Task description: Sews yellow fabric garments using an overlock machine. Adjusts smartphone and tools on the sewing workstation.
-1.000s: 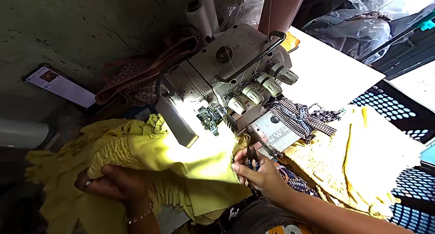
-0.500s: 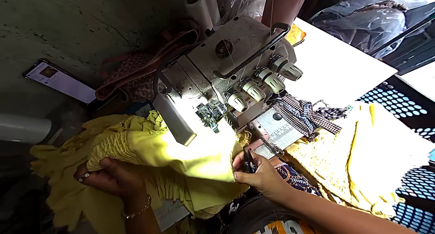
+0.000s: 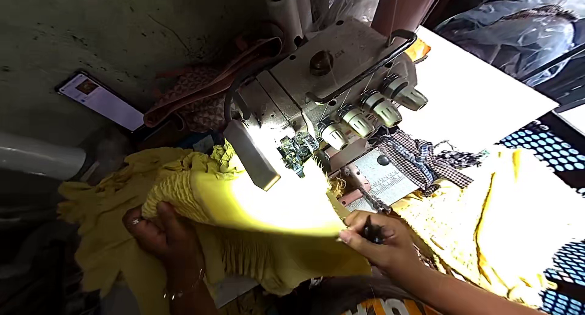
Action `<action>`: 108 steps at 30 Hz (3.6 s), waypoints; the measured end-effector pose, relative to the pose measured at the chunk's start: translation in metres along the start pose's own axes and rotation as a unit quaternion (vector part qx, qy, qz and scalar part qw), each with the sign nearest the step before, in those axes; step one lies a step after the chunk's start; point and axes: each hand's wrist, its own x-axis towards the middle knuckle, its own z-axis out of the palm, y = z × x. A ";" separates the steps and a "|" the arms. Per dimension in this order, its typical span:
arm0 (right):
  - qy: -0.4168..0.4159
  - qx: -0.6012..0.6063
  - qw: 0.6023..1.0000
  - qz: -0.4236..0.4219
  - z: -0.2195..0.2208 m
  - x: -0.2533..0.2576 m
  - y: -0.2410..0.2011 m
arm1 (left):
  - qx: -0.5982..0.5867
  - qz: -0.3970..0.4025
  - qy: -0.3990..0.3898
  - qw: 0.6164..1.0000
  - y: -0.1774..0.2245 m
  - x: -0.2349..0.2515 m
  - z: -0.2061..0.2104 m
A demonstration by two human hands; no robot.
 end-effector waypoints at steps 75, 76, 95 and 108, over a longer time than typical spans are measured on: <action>-0.007 -0.009 1.000 0.000 0.021 0.033 0.026 | 0.077 0.131 -0.224 0.963 0.115 -0.087 0.084; -0.003 -0.010 1.000 -0.006 0.023 0.034 0.028 | 0.010 0.109 -0.253 0.961 0.101 -0.078 0.080; -0.018 0.052 0.997 0.060 0.017 0.026 0.009 | 0.103 0.209 -0.206 0.950 0.116 -0.111 0.065; -0.018 0.098 0.986 0.135 0.016 0.016 0.000 | 0.027 0.152 -0.315 0.936 0.098 -0.041 0.040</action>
